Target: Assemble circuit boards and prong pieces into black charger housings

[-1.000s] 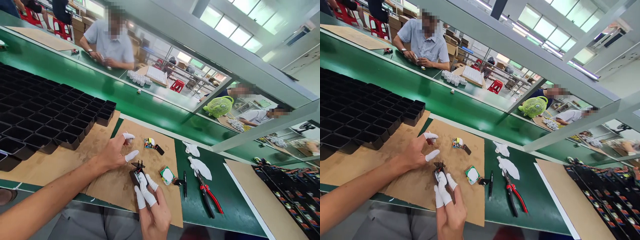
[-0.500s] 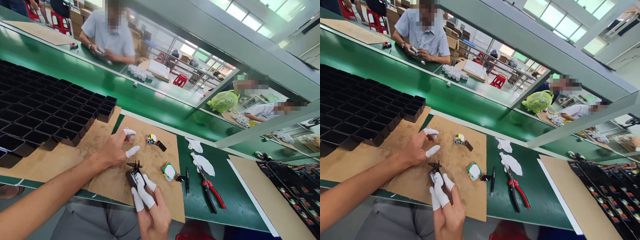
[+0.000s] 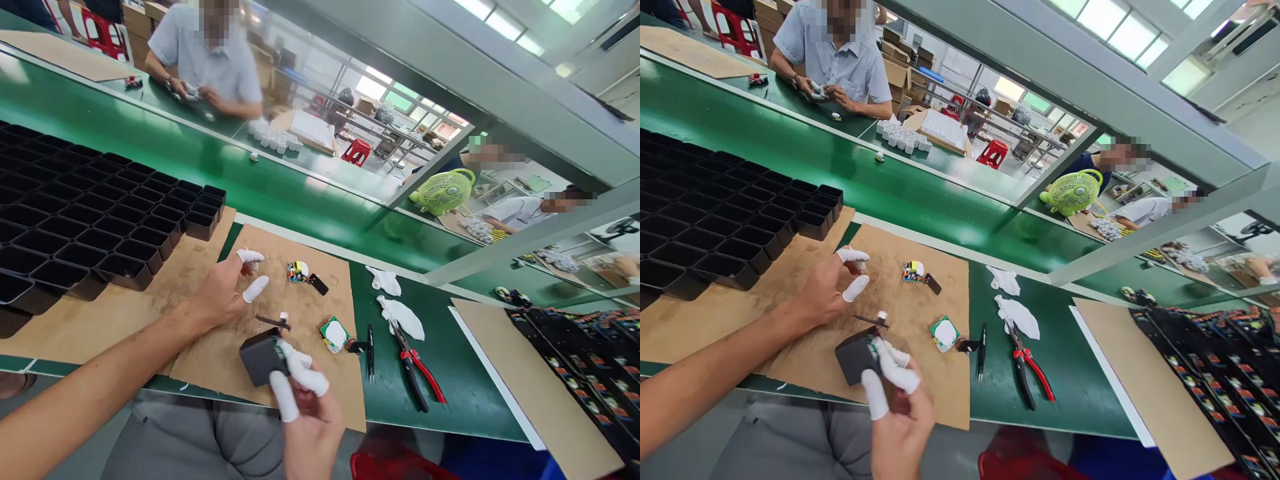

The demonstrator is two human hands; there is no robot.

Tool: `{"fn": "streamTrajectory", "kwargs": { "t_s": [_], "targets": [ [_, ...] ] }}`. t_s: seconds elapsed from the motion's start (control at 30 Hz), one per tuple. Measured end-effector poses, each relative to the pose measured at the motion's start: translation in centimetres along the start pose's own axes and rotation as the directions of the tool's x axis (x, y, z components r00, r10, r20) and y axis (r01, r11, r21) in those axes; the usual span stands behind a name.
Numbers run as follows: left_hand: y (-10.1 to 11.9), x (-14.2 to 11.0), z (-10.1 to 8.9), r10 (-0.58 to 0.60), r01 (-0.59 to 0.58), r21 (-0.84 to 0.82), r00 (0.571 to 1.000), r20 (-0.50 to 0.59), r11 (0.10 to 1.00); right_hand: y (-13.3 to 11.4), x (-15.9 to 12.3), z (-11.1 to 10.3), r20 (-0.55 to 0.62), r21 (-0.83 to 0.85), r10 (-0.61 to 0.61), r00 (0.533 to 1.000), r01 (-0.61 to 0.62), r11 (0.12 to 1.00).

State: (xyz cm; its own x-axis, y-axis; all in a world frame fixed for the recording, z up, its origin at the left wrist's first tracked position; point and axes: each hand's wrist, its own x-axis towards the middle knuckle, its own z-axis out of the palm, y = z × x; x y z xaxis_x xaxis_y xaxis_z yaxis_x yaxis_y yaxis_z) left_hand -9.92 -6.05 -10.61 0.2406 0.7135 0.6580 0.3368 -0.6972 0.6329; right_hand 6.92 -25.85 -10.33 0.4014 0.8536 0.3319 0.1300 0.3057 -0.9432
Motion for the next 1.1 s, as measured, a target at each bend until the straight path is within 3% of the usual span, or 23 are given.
{"fn": "streamTrajectory", "kwargs": {
  "t_s": [0.03, 0.07, 0.1, 0.17, 0.27, 0.47, 0.67, 0.73, 0.83, 0.9, 0.97, 1.03, 1.1],
  "targets": [
    [0.0, 0.0, 0.0, -0.002, 0.002, 0.001, 1.0, -0.002, 1.0, -0.2, 0.1, 0.0, -0.093, 0.165, 0.16, 0.983, -0.143, 0.976],
    [0.1, 0.0, 0.0, -0.004, 0.004, 0.0, 1.0, -0.002, 1.0, -0.4, 0.2, 0.0, -0.137, 0.332, 0.322, 0.937, -0.263, 0.906],
    [0.1, 0.0, 0.0, -0.005, 0.005, -0.002, 1.0, -0.002, 1.0, -0.6, 0.4, -0.1, -0.13, 0.471, 0.456, 0.88, -0.35, 0.81],
    [0.2, -0.1, 0.0, -0.004, 0.004, -0.009, 1.0, -0.001, 1.0, -0.8, 0.8, -0.3, -0.056, 0.633, 0.611, 0.79, -0.445, 0.633],
    [0.2, -0.2, 0.0, 0.004, -0.004, -0.017, 1.0, -0.006, 1.0, -0.7, 1.3, -0.7, -0.014, 0.705, 0.667, 0.745, -0.466, 0.535],
    [0.1, -0.3, 0.1, 0.054, -0.053, 0.012, 0.998, -0.017, 0.999, -0.2, 0.9, -1.0, 0.011, 0.736, 0.664, 0.748, -0.455, 0.501],
    [0.1, -0.3, -0.3, 0.066, -0.065, -0.048, 0.998, 0.009, 0.997, -0.4, 0.6, -0.4, -0.018, 0.71, 0.632, 0.774, -0.435, 0.553],
    [0.4, -0.4, -0.6, 0.122, -0.109, -0.155, 0.99, 0.072, 0.982, -0.7, 1.2, 0.1, -0.042, 0.685, 0.607, 0.793, -0.419, 0.596],
    [1.4, -0.6, -1.0, 0.208, -0.108, -0.418, 0.957, 0.203, 0.902, -0.8, 2.7, 1.3, -0.088, 0.558, 0.483, 0.871, -0.358, 0.748],
    [2.2, -0.6, -1.0, 0.158, 0.034, -0.532, 0.937, 0.311, 0.846, -0.6, 3.8, 2.0, -0.119, 0.418, 0.355, 0.927, -0.278, 0.865],
    [2.7, -0.5, -0.6, -0.002, 0.281, -0.575, 0.9, 0.437, 0.768, -0.5, 4.9, 2.3, -0.124, 0.279, 0.248, 0.961, -0.206, 0.938],
    [2.9, -0.2, -0.2, -0.138, 0.533, -0.62, 0.811, 0.569, 0.576, -0.6, 6.0, 1.7, -0.051, 0.152, 0.179, 0.983, -0.17, 0.974],
    [2.6, 0.2, 0.0, -0.139, 0.679, -0.636, 0.716, 0.684, 0.366, -1.1, 7.5, 0.4, 0.079, 0.022, 0.106, 0.991, -0.108, 0.994]
  ]
}}
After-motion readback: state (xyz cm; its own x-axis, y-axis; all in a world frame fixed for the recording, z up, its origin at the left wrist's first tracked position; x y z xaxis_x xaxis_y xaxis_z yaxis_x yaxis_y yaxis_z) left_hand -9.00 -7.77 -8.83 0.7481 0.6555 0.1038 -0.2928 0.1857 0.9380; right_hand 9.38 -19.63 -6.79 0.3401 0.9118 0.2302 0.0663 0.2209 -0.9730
